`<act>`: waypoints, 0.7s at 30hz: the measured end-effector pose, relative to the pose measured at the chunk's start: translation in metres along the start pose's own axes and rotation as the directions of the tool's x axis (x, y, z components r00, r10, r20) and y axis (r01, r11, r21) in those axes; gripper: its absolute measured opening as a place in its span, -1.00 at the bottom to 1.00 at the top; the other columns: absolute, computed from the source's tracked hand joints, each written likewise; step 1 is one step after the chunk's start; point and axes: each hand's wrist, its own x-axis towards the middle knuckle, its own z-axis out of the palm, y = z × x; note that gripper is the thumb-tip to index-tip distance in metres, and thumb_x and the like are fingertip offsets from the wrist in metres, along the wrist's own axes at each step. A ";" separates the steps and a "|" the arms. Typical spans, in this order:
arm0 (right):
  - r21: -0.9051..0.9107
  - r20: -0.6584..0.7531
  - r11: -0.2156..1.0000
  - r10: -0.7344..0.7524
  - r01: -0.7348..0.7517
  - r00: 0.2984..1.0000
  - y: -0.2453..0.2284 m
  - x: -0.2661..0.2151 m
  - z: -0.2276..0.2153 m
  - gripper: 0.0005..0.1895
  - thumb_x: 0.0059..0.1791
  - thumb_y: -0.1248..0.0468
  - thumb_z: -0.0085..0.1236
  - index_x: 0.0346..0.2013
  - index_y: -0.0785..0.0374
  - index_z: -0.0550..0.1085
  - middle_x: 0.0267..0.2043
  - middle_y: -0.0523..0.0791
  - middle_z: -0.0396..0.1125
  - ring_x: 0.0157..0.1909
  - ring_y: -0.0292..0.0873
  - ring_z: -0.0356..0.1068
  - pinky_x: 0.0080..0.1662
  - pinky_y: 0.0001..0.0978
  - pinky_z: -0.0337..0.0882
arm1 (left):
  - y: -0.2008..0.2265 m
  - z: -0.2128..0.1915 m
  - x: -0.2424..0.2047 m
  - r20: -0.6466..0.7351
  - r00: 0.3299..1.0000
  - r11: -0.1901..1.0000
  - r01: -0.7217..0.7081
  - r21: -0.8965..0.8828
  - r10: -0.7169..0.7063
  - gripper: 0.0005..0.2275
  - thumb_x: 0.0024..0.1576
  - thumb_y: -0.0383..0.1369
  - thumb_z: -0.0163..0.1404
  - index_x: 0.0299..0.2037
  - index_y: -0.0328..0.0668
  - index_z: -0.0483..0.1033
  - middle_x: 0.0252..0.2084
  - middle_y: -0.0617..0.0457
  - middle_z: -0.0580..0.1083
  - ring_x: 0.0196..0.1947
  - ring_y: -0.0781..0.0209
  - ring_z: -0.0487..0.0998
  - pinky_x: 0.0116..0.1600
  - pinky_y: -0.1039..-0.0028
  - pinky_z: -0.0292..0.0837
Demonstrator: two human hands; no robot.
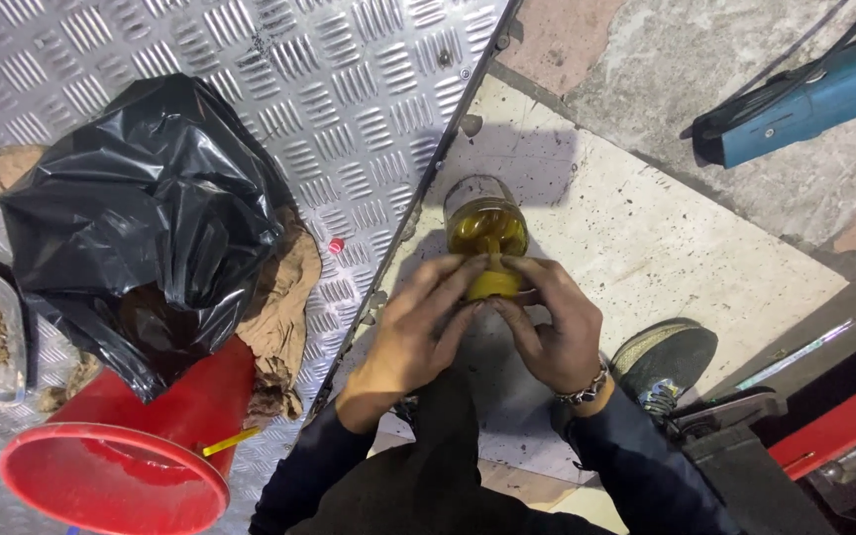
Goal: The person removes a yellow spiral spring from a glass jar containing a brown liquid. They squeeze the spring to remove excess liquid and then place it back into the jar. The person then picks up a green plastic bottle and walks through the workshop.
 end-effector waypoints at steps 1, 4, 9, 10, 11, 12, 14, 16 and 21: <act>-0.003 -0.005 1.000 -0.004 0.004 1.000 0.001 -0.002 -0.001 -0.58 -0.10 0.44 0.33 0.03 0.48 0.50 -0.15 0.13 0.46 -0.29 0.09 0.53 -0.31 -0.21 0.62 | -0.002 -0.002 0.000 0.001 1.000 1.000 -0.007 -0.002 0.007 -0.62 0.10 -0.51 0.19 0.16 -0.27 0.53 -0.01 -0.28 0.54 -0.08 -0.29 0.63 -0.08 0.10 0.62; -0.016 -0.013 1.000 0.001 -0.001 1.000 0.002 -0.003 0.001 -0.61 -0.09 0.42 0.32 0.02 0.45 0.51 -0.18 0.10 0.46 -0.33 0.07 0.54 -0.34 -0.20 0.61 | -0.005 -0.005 0.002 0.034 0.998 0.996 0.055 -0.075 -0.052 -0.52 0.05 -0.52 0.24 0.22 -0.33 0.46 0.05 -0.32 0.52 0.01 -0.33 0.59 0.01 0.02 0.58; -0.020 0.058 0.997 -0.067 0.068 0.996 -0.006 0.004 0.002 -0.63 -0.03 0.43 0.22 0.08 0.42 0.50 -0.14 0.16 0.46 -0.29 0.14 0.54 -0.31 -0.12 0.58 | -0.007 -0.009 0.002 -0.022 1.000 0.999 0.012 -0.049 -0.013 -0.67 0.07 -0.48 0.22 0.07 -0.29 0.59 -0.14 -0.16 0.59 -0.22 -0.13 0.67 -0.19 0.24 0.63; -0.018 0.061 0.997 -0.068 0.069 0.996 0.001 0.003 0.002 -0.63 -0.03 0.43 0.22 0.08 0.42 0.50 -0.14 0.16 0.46 -0.29 0.14 0.54 -0.31 -0.12 0.58 | -0.009 -0.008 0.001 -0.024 1.000 0.999 0.013 -0.046 -0.014 -0.67 0.07 -0.48 0.22 0.07 -0.29 0.59 -0.14 -0.16 0.59 -0.22 -0.13 0.67 -0.19 0.24 0.63; -0.015 0.087 0.997 -0.075 0.076 0.993 0.008 0.001 0.001 -0.61 -0.06 0.38 0.27 0.07 0.39 0.52 -0.12 0.13 0.47 -0.27 0.15 0.54 -0.29 -0.12 0.58 | -0.010 -0.006 -0.001 -0.033 0.999 0.999 -0.017 -0.045 0.016 -0.69 0.07 -0.48 0.22 0.05 -0.29 0.60 -0.15 -0.18 0.58 -0.25 -0.14 0.66 -0.22 0.23 0.63; -0.011 0.113 0.996 -0.082 0.083 0.990 0.015 -0.002 0.000 -0.59 -0.08 0.33 0.32 0.05 0.35 0.53 -0.11 0.11 0.48 -0.25 0.16 0.55 -0.28 -0.12 0.57 | -0.012 -0.004 -0.002 -0.042 0.998 0.998 -0.047 -0.044 0.046 -0.70 0.07 -0.48 0.22 0.03 -0.30 0.62 -0.17 -0.21 0.57 -0.28 -0.15 0.65 -0.26 0.22 0.63; 0.006 0.127 0.997 -0.083 0.083 0.988 0.016 0.000 -0.003 -0.61 -0.08 0.33 0.31 0.04 0.33 0.55 -0.11 0.10 0.48 -0.22 0.15 0.55 -0.25 -0.13 0.58 | -0.015 -0.004 0.000 -0.042 0.997 0.996 -0.072 -0.047 0.070 -0.71 0.08 -0.48 0.21 0.02 -0.30 0.62 -0.18 -0.21 0.57 -0.30 -0.16 0.65 -0.27 0.22 0.63; 0.024 0.143 0.997 -0.081 0.079 0.986 0.014 0.002 -0.003 -0.63 -0.08 0.33 0.30 0.02 0.31 0.56 -0.11 0.09 0.49 -0.20 0.15 0.56 -0.23 -0.14 0.58 | -0.015 -0.005 0.004 -0.042 0.995 0.994 -0.093 -0.048 0.091 -0.73 0.08 -0.48 0.21 0.01 -0.31 0.62 -0.19 -0.22 0.57 -0.32 -0.16 0.64 -0.28 0.22 0.62; -0.008 0.125 0.986 -0.164 0.166 0.978 0.014 0.009 0.000 -0.73 -0.07 0.36 0.28 -0.08 0.36 0.57 -0.26 0.13 0.47 -0.35 0.23 0.53 -0.36 -0.06 0.53 | -0.016 -0.005 0.013 -0.044 0.979 0.980 -0.198 -0.025 0.197 -0.84 0.11 -0.50 0.16 -0.14 -0.42 0.63 -0.32 -0.24 0.52 -0.45 -0.23 0.59 -0.43 0.17 0.56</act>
